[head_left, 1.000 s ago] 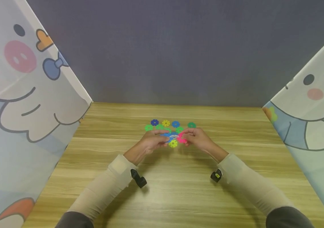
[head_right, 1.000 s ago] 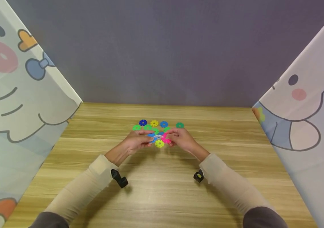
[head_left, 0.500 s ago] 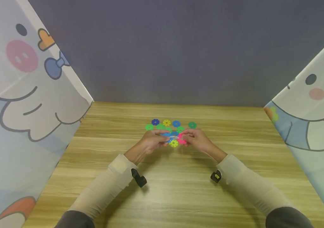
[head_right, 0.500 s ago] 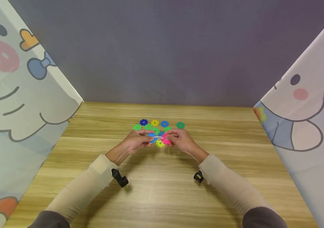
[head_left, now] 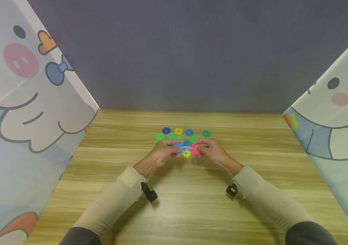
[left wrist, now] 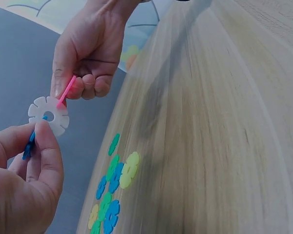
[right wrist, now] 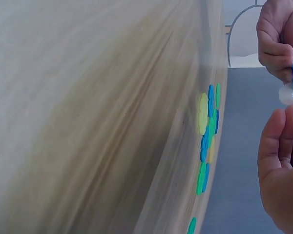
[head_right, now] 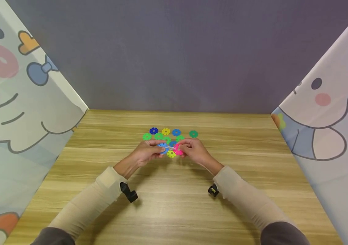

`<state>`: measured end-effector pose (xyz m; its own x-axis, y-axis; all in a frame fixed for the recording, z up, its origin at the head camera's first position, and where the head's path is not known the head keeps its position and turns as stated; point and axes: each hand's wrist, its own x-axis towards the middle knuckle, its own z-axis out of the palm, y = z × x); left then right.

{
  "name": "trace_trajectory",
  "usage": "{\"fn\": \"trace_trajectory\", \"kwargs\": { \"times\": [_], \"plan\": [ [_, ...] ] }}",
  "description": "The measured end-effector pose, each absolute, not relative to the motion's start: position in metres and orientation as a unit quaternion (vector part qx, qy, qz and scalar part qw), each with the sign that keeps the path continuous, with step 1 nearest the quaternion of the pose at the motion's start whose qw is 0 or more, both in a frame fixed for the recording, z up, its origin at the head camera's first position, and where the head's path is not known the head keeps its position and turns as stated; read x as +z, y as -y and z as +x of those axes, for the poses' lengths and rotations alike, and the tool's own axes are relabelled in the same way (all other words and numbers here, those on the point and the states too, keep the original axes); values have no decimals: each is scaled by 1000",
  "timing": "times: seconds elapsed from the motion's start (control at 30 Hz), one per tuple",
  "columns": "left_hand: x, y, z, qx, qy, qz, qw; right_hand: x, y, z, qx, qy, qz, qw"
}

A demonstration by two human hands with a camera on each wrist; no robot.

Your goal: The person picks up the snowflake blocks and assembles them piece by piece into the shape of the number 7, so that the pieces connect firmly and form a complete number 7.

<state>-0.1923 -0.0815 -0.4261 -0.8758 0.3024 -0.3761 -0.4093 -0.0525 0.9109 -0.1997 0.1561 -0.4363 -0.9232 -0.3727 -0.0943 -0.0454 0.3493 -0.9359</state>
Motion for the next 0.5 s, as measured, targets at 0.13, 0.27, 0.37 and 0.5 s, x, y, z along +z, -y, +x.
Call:
{"fn": "trace_trajectory", "kwargs": {
  "times": [0.13, 0.27, 0.37, 0.5],
  "plan": [
    [-428, 81, -193, 729, -639, -46, 242, -439, -155, -198, -569, -801, -114, 143],
    [-430, 81, -194, 733, -635, -47, 241, -439, -154, -197, -573, -801, -111, 136],
    [-431, 80, -193, 738, -629, -47, 240, -438, -154, -197, -566, -806, -119, 130],
    [-431, 80, -192, 739, -625, -44, 246, -437, -153, -198, -552, -813, -129, 134]
  ]
}}
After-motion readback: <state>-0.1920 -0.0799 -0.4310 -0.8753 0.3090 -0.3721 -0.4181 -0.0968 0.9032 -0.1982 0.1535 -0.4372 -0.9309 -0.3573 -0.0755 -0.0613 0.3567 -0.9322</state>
